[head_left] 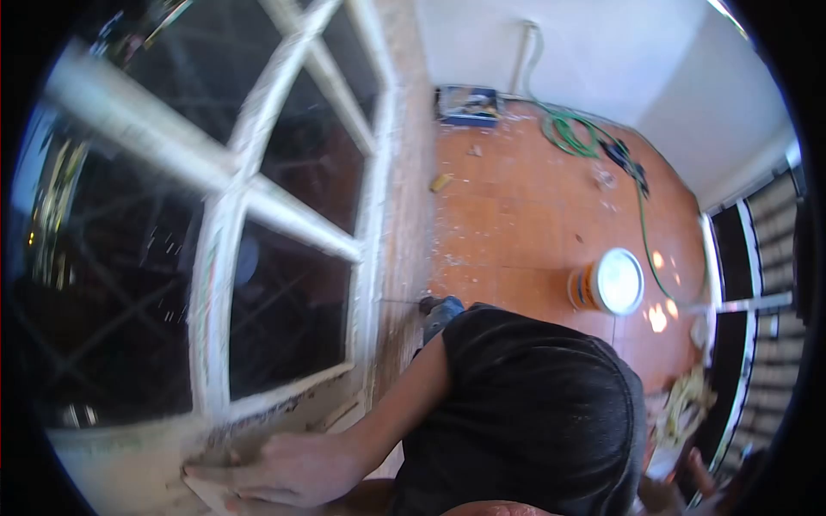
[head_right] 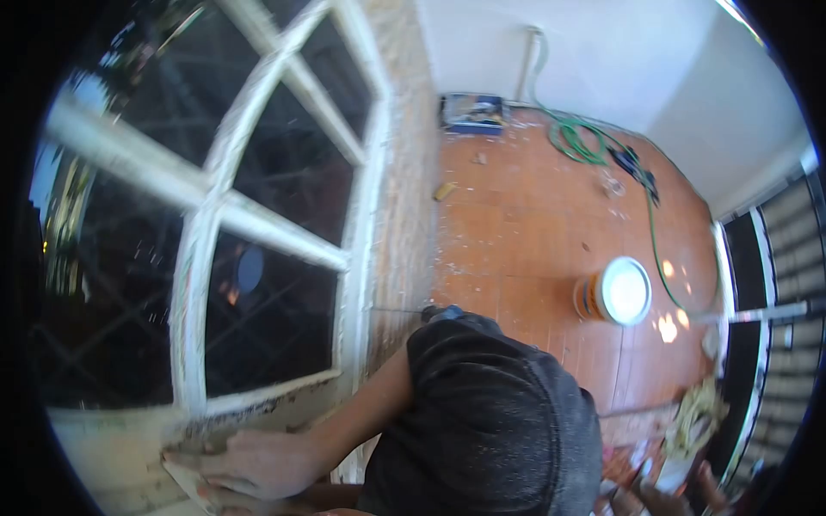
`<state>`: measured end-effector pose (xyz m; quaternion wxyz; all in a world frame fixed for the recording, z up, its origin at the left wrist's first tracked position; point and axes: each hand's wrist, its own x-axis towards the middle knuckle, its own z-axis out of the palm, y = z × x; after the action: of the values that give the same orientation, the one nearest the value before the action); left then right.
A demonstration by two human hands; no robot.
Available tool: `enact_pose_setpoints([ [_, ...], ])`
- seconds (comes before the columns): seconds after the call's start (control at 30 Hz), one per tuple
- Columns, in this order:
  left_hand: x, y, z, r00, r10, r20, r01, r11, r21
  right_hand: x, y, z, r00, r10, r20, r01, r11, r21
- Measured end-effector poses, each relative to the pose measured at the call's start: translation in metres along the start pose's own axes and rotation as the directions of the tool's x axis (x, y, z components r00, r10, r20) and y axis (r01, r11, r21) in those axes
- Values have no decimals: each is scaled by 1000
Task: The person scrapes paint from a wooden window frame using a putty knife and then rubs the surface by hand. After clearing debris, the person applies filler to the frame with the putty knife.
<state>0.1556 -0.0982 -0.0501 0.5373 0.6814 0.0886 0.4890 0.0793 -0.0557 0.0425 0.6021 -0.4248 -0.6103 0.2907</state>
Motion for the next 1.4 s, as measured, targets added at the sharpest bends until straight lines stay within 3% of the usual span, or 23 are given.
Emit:
enact_pose_setpoints([
  [0.07, -4, -5, 19, 999, 11, 43, -11, 1000, 9, -8, 5, -5, 998, -46, -31, 49, 992, 115],
  [0.3, -13, -17, 19, 998, 70, 2, -70, 990, 123, -1, 12, 8, 999, -49, 0, 49, 999, -17],
  [0.37, -6, -19, 12, 993, 114, -38, -105, 976, 191, 1, 18, 6, 974, -175, -141, 186, 980, 67],
  [0.43, 4, -21, -11, 977, 174, -126, -127, 940, 318, 2, 16, 8, 996, -79, -47, 79, 997, 7],
  [0.47, 11, -21, -30, 957, 216, -193, -122, 905, 408, 4, 22, 23, 949, -202, -243, 199, 979, -38],
  [0.5, 17, -18, -54, 925, 270, -266, -102, 854, 510, 2, 20, 7, 989, -107, -105, 121, 983, 139],
  [0.53, 21, -13, -83, 880, 334, -337, -61, 784, 618, 3, 24, 8, 995, -32, 99, 22, 995, 101],
  [0.57, 22, -6, -114, 825, 406, -393, -2, 698, 716, 3, 22, 14, 973, -84, 216, 43, 982, 186],
  [0.6, 20, 3, -143, 763, 481, -431, 69, 603, 795, 2, 21, 18, 976, -166, 144, 172, 985, -31],
  [0.67, 11, 23, -189, 651, 609, -454, 218, 423, 880, 5, 22, 15, 917, -398, -27, 341, 817, -466],
  [0.7, 3, 33, -207, 608, 657, -447, 286, 344, 894, 16, 15, 9, 953, -297, -59, 292, 953, -84],
  [0.73, -2, 46, -217, 573, 696, -434, 345, 275, 897, 20, 19, 21, 915, -374, -150, 329, 909, -258],
  [0.77, 8, 68, -204, 648, 624, -436, 53, 533, 844, 23, 24, 31, 855, -460, -238, 329, 837, -438],
  [0.8, 25, 76, -201, 592, 795, -131, 111, 80, 991, 23, 24, 25, 882, -420, -215, 352, 890, -291],
  [0.83, 35, 75, -204, 567, 795, 213, 187, -376, 908, 22, 25, 19, 907, -377, -185, 353, 924, -150],
  [0.87, 32, 68, -208, 573, 792, 210, 201, -385, 901, 24, 25, 19, 911, -373, -174, 353, 926, -135],
  [0.97, 7, 36, -225, 470, 870, 149, 182, -260, 948, 26, 24, 18, 943, -314, -108, 315, 949, -10],
  [1.03, -18, 33, -233, 663, 697, 274, 203, -520, 830, 31, 29, 23, 877, -443, -187, 432, 896, -99],
  [1.07, -18, 33, -236, 666, 692, 278, 199, -524, 828, 30, 28, 23, 877, -440, -192, 430, 898, -95],
  [1.13, -9, 41, -240, 636, 694, 337, 159, -546, 823, 25, 24, 22, 942, -313, -117, 316, 949, 5],
  [1.23, 18, 62, -238, 583, 692, 427, 97, -580, 809, 31, 30, 27, 870, -444, -214, 441, 895, -64],
  [1.37, 25, 69, -235, 530, 687, 498, 37, -605, 795, 25, 23, 28, 933, -313, -179, 315, 949, -18],
  [1.4, 15, 65, -237, 561, 716, 415, 12, -508, 861, 26, 22, 31, 905, -374, -203, 351, 926, -142],
])
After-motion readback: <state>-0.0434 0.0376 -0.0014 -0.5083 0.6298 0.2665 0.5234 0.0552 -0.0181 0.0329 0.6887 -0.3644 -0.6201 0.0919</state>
